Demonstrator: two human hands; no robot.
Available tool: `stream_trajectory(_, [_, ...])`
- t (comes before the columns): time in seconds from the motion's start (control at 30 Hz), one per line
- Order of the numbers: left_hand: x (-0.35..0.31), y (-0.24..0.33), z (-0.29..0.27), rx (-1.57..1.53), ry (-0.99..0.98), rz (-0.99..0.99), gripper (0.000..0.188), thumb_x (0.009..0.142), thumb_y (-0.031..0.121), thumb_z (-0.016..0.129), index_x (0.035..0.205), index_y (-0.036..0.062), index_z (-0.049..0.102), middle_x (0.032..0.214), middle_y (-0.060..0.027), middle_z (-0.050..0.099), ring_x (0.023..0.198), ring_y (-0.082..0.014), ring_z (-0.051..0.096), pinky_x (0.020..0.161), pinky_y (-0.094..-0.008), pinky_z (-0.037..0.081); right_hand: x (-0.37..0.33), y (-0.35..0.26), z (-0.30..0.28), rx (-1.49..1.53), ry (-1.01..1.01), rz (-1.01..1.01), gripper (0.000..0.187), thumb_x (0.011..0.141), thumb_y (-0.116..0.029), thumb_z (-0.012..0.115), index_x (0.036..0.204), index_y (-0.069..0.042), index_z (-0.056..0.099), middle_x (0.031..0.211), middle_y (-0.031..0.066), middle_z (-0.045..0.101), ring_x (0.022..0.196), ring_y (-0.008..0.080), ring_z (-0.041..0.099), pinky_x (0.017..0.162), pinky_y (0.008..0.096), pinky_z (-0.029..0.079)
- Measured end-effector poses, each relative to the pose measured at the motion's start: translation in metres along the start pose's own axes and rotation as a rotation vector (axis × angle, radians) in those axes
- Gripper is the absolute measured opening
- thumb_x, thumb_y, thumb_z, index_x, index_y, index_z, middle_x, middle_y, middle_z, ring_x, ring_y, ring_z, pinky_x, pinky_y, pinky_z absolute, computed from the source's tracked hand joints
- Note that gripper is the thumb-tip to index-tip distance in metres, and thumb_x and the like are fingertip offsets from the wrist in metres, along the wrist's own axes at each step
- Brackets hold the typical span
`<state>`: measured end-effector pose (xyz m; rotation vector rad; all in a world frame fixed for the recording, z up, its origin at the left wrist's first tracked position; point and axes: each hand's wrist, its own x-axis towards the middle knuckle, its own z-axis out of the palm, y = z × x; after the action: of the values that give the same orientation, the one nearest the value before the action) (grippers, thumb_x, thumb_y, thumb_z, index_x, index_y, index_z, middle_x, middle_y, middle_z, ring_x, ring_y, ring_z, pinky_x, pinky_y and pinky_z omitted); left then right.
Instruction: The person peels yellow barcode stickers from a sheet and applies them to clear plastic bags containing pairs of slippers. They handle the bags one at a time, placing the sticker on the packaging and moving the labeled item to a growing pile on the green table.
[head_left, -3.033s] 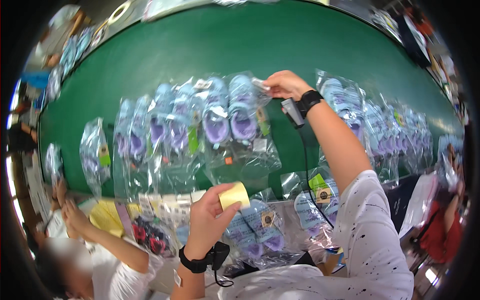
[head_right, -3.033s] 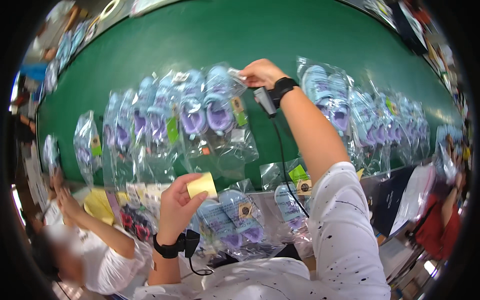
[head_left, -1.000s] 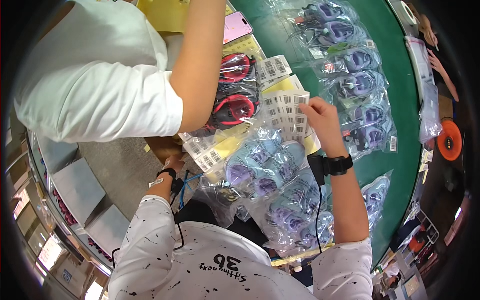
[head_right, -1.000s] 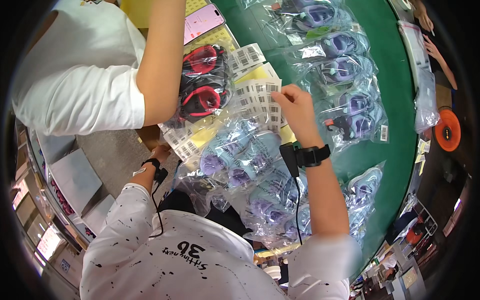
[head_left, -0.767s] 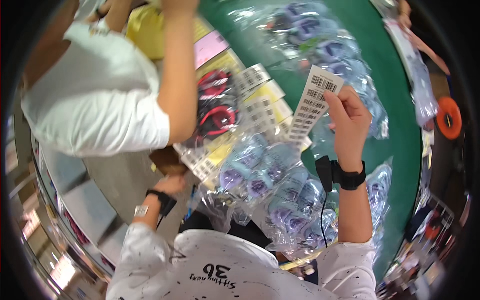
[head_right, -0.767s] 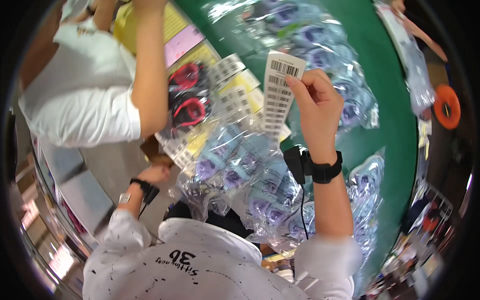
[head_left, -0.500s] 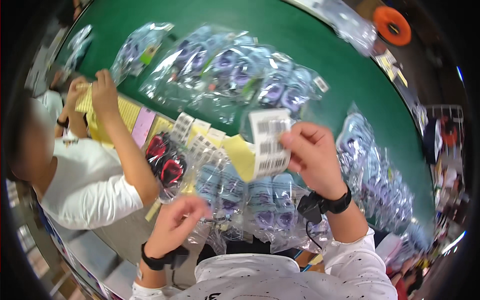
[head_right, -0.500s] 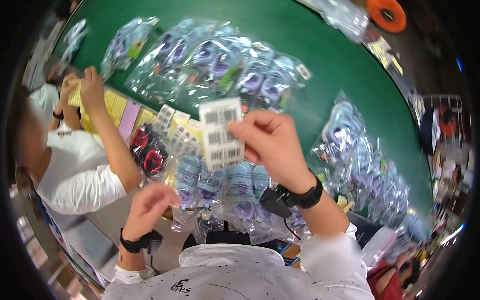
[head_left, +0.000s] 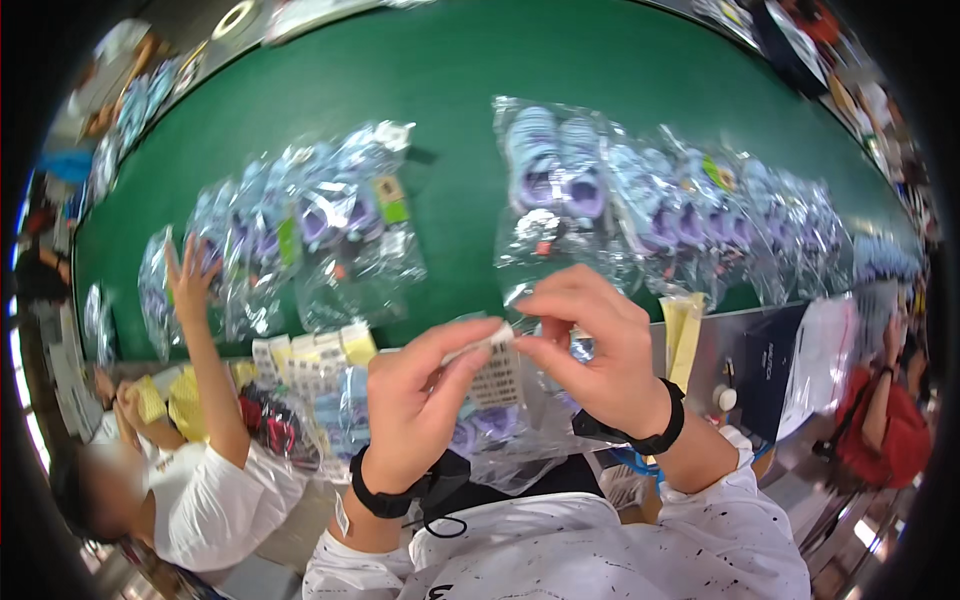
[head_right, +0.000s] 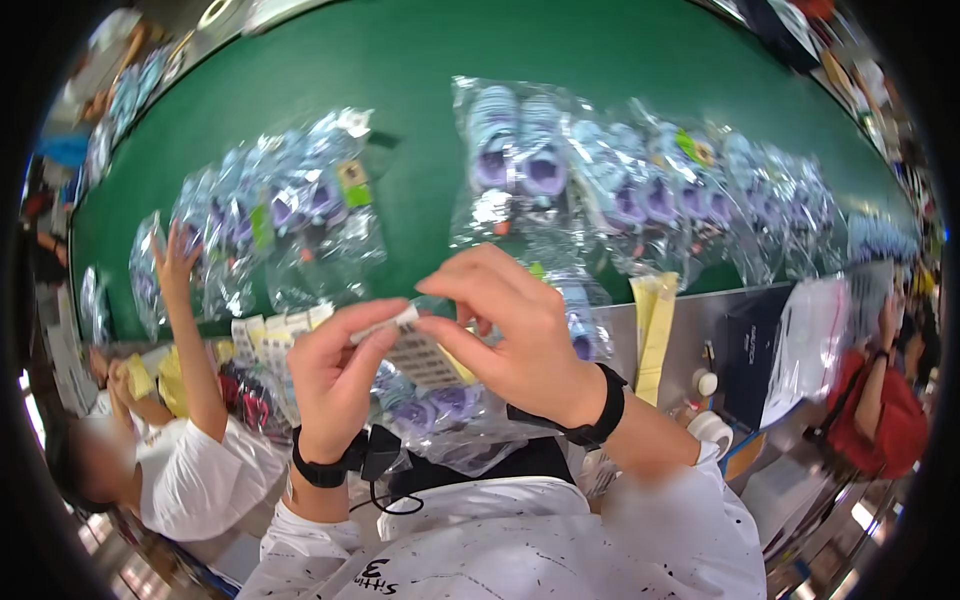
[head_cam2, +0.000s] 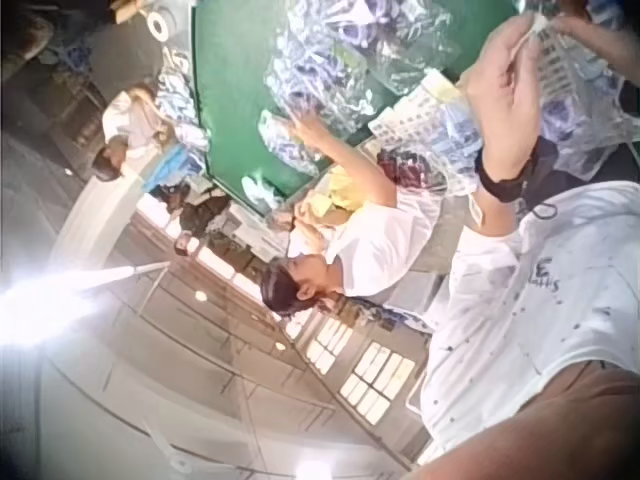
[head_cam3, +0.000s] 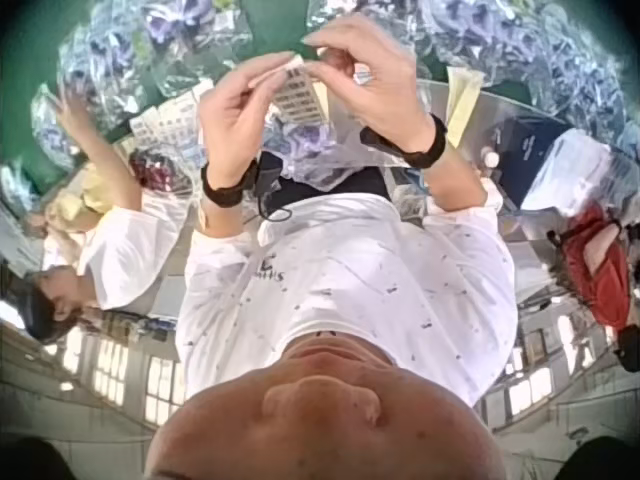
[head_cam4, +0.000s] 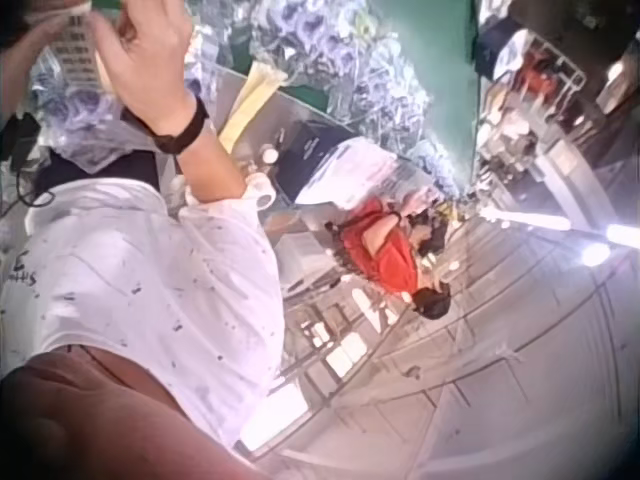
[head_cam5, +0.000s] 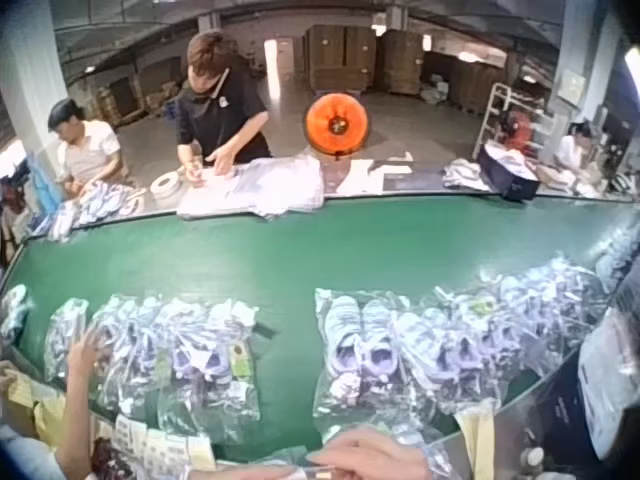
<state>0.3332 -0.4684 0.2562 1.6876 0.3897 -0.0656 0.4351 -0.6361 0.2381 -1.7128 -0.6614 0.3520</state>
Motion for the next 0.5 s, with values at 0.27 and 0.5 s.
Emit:
stream_trajectory(0.27, [0.022, 0.011, 0.066, -0.053, -0.104, -0.053, 0.015, 0.091, -0.003, 0.061, 0.105, -0.0034, 0.065, 0.099, -0.0057, 0.067, 0.083, -0.0064, 0.062, 0.07, -0.0183, 0.048, -0.028, 0.025, -0.062, -0.014, 0.065, -0.078, 0.009, 0.077, -0.003, 0.072, 0.085, -0.002, 0.068, 0.084, 0.0073, 0.059, 0.075, 0.0228, 0.059, 0.063, 0.0322, 0.047])
stream_trajectory(0.5, [0.039, -0.003, 0.105, -0.287, -0.209, -0.306, 0.039, 0.088, -0.007, 0.061, 0.125, -0.0035, 0.052, 0.111, -0.0116, 0.065, 0.1, -0.0145, 0.065, 0.084, -0.0261, 0.053, -0.047, 0.056, -0.079, -0.271, 0.118, -0.278, 0.01, 0.079, 0.001, 0.067, 0.086, 0.003, 0.06, 0.088, 0.0113, 0.058, 0.078, 0.0278, 0.057, 0.066, 0.0358, 0.047])
